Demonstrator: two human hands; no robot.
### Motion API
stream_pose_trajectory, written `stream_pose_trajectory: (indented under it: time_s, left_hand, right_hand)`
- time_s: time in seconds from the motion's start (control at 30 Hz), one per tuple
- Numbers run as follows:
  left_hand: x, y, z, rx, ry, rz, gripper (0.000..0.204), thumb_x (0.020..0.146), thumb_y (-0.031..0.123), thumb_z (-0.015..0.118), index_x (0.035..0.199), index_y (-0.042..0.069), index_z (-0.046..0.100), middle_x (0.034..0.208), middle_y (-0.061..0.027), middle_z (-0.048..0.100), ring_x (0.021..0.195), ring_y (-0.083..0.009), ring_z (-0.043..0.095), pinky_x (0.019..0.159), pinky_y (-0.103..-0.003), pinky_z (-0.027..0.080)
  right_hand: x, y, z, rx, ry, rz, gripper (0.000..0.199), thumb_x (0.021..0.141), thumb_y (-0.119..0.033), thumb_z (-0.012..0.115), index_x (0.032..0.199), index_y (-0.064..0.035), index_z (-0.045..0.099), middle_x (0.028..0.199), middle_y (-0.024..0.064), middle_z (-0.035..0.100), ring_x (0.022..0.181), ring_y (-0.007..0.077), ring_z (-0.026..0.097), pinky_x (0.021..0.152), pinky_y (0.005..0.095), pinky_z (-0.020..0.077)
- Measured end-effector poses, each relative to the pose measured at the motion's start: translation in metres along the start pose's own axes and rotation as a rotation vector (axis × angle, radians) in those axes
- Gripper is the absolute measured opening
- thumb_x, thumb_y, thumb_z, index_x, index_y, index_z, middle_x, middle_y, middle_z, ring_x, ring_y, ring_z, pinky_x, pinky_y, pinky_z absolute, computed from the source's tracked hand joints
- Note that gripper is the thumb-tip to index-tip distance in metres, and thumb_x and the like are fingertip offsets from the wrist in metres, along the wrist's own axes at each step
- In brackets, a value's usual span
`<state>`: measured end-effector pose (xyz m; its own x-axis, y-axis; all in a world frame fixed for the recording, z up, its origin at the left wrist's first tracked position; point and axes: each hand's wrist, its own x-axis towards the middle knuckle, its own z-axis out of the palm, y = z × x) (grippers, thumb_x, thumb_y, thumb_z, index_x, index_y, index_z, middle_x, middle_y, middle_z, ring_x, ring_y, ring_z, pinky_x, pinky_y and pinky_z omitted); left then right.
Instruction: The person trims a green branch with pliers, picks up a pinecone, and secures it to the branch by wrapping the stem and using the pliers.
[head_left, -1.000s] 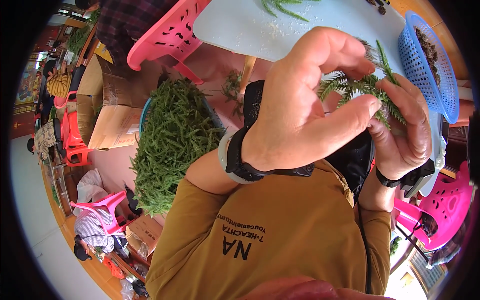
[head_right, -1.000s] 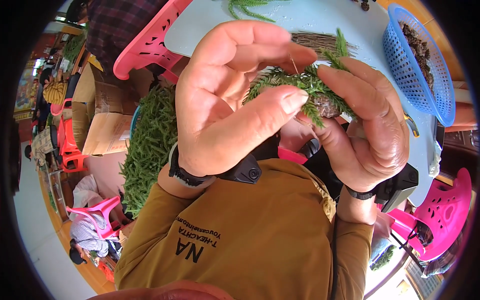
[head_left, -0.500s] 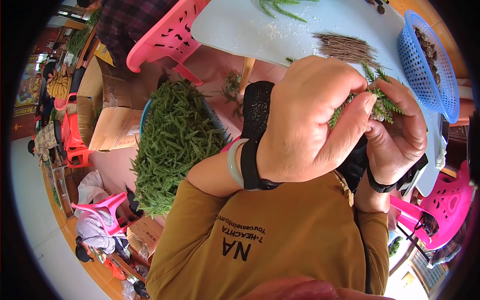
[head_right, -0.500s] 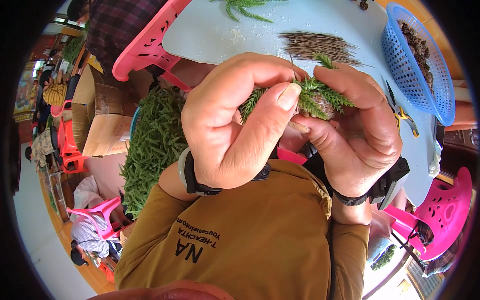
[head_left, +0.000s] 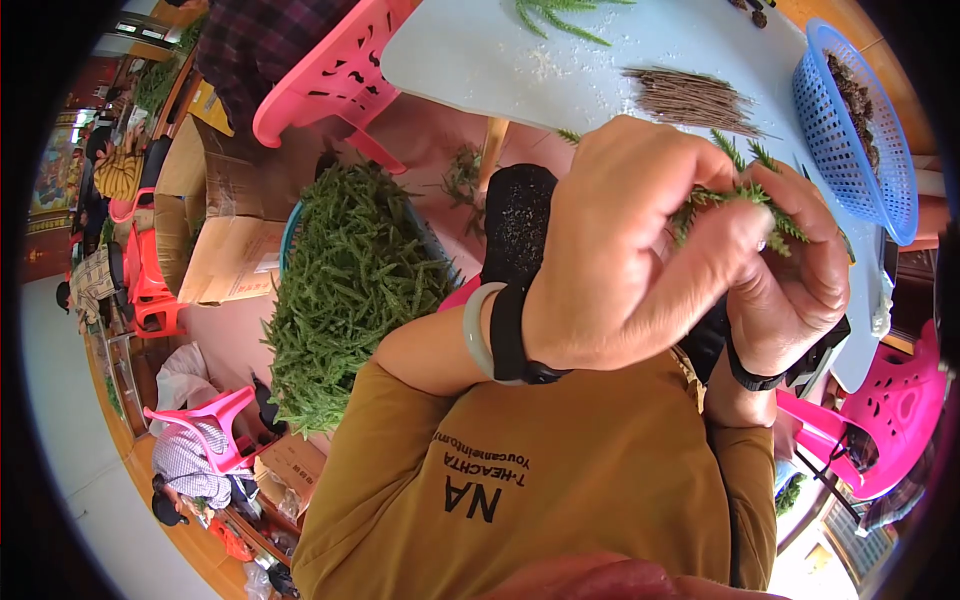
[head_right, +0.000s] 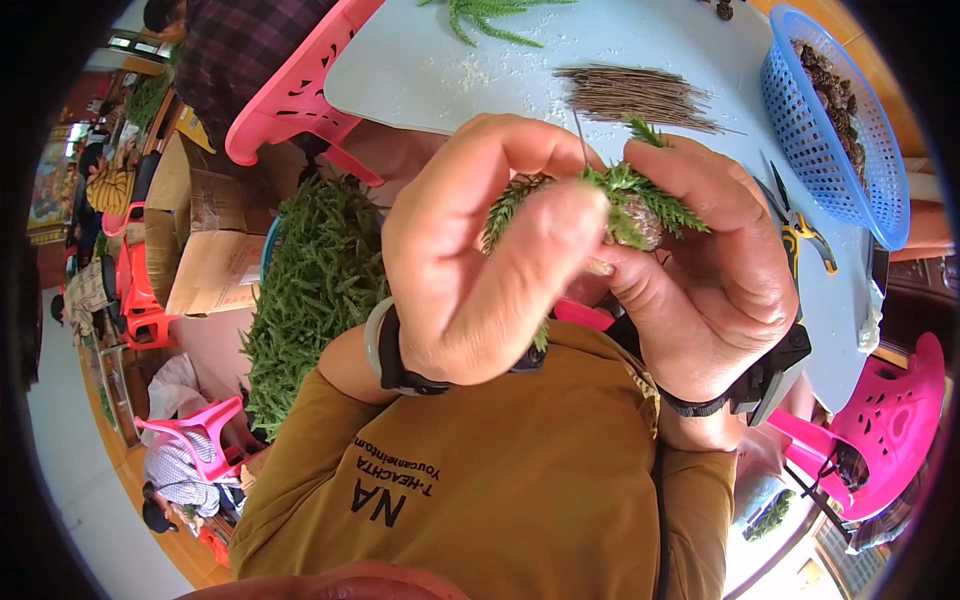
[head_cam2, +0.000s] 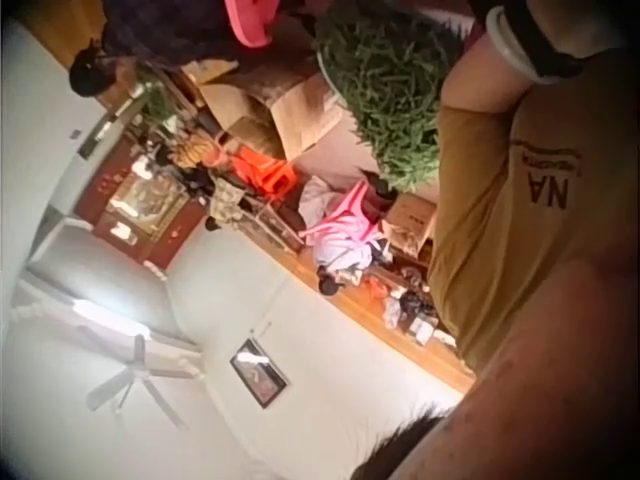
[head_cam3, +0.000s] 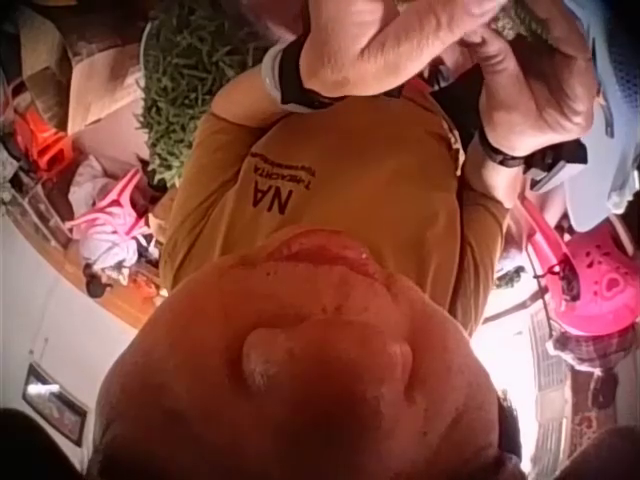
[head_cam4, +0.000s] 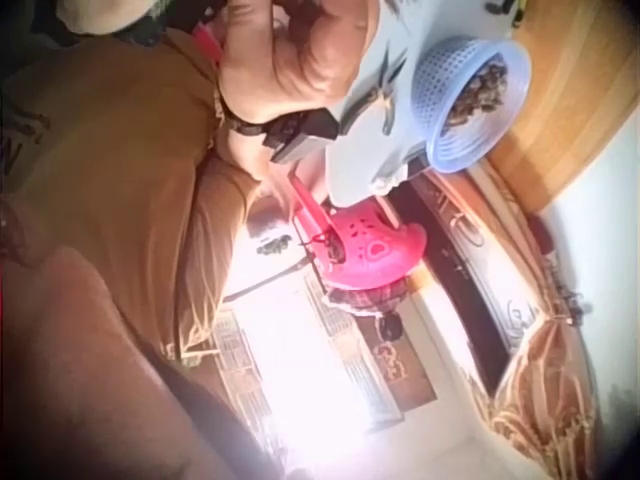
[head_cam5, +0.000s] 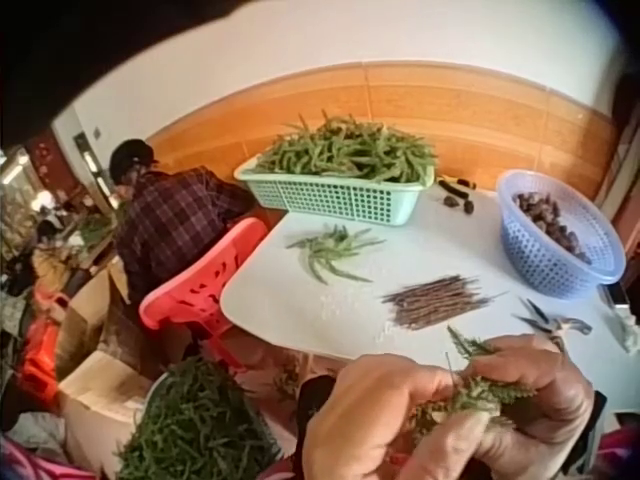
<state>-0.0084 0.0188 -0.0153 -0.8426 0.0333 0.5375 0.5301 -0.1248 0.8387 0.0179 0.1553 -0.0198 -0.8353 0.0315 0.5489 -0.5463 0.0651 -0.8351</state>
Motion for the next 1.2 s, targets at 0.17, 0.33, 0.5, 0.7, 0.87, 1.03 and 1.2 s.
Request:
stream_pose_trajectory:
  time_s: [0.17, 0.33, 0.5, 0.7, 0.87, 1.03, 1.2]
  left_hand:
    - [-0.002, -0.002, -0.003, 0.124, -0.032, 0.028, 0.018, 0.071, 0.018, 0.069, 0.071, 0.007, 0.055, 0.061, -0.0038, 0.051, 0.055, -0.0236, 0.047, 0.059, -0.034, 0.035]
    - [0.004, -0.007, -0.013, 0.232, -0.083, 0.269, 0.021, 0.073, 0.021, 0.068, 0.069, 0.006, 0.053, 0.059, -0.0031, 0.05, 0.055, -0.0236, 0.047, 0.059, -0.033, 0.035]
    - [0.004, -0.003, -0.024, 0.082, -0.197, 0.047, 0.019, 0.082, 0.016, 0.062, 0.073, 0.001, 0.054, 0.065, -0.0016, 0.053, 0.057, -0.0093, 0.044, 0.057, -0.023, 0.036]
    - [0.002, 0.01, -0.017, -0.174, -0.142, -0.346, 0.017, 0.086, 0.01, 0.056, 0.074, -0.002, 0.053, 0.068, -0.0005, 0.054, 0.062, -0.0031, 0.046, 0.058, -0.019, 0.038]
    - [0.003, 0.008, -0.015, -0.106, -0.191, -0.203, 0.013, 0.085, 0.007, 0.056, 0.076, -0.003, 0.054, 0.069, -0.0008, 0.055, 0.065, -0.0036, 0.048, 0.059, -0.02, 0.039]
    - [0.002, 0.003, -0.007, -0.065, -0.061, -0.114, 0.013, 0.07, 0.006, 0.067, 0.067, 0.003, 0.055, 0.059, -0.0057, 0.055, 0.053, -0.0198, 0.051, 0.052, -0.03, 0.038]
    - [0.008, -0.007, -0.014, 0.141, -0.163, 0.224, 0.012, 0.067, 0.005, 0.067, 0.073, 0.004, 0.057, 0.066, -0.0049, 0.056, 0.062, -0.0236, 0.053, 0.062, -0.034, 0.038]
  right_hand:
    - [-0.001, 0.0, -0.001, -0.009, -0.036, -0.01, 0.048, 0.065, 0.006, 0.072, 0.11, 0.004, 0.054, 0.108, 0.0106, 0.053, 0.096, 0.0161, 0.054, 0.083, 0.0264, 0.0455]
    - [-0.003, -0.003, 0.005, 0.198, -0.006, 0.066, 0.047, 0.066, 0.007, 0.071, 0.11, 0.0035, 0.054, 0.108, 0.01, 0.052, 0.097, 0.0159, 0.054, 0.083, 0.0265, 0.0459]
    - [-0.006, -0.003, 0.007, 0.153, -0.023, 0.176, 0.046, 0.067, 0.007, 0.071, 0.11, 0.0037, 0.054, 0.109, 0.0098, 0.051, 0.098, 0.0157, 0.053, 0.084, 0.0274, 0.0465]
    - [-0.006, 0.001, 0.009, 0.146, -0.043, 0.094, 0.05, 0.068, 0.007, 0.07, 0.113, 0.003, 0.051, 0.113, 0.0111, 0.05, 0.1, 0.0171, 0.054, 0.085, 0.0287, 0.047]
    - [-0.007, -0.005, 0.017, 0.129, 0.058, 0.158, 0.06, 0.067, -0.008, 0.075, 0.118, 0.0059, 0.046, 0.121, 0.0181, 0.049, 0.108, 0.023, 0.051, 0.092, 0.033, 0.0418]
    - [-0.005, -0.004, 0.019, 0.193, 0.125, 0.082, 0.065, 0.07, -0.012, 0.075, 0.122, 0.0035, 0.041, 0.125, 0.0237, 0.044, 0.109, 0.0259, 0.05, 0.093, 0.0342, 0.0418]
    - [-0.006, 0.003, 0.013, 0.18, 0.091, 0.003, 0.061, 0.071, -0.013, 0.075, 0.12, 0.0018, 0.043, 0.125, 0.027, 0.042, 0.109, 0.0265, 0.05, 0.09, 0.0341, 0.0437]
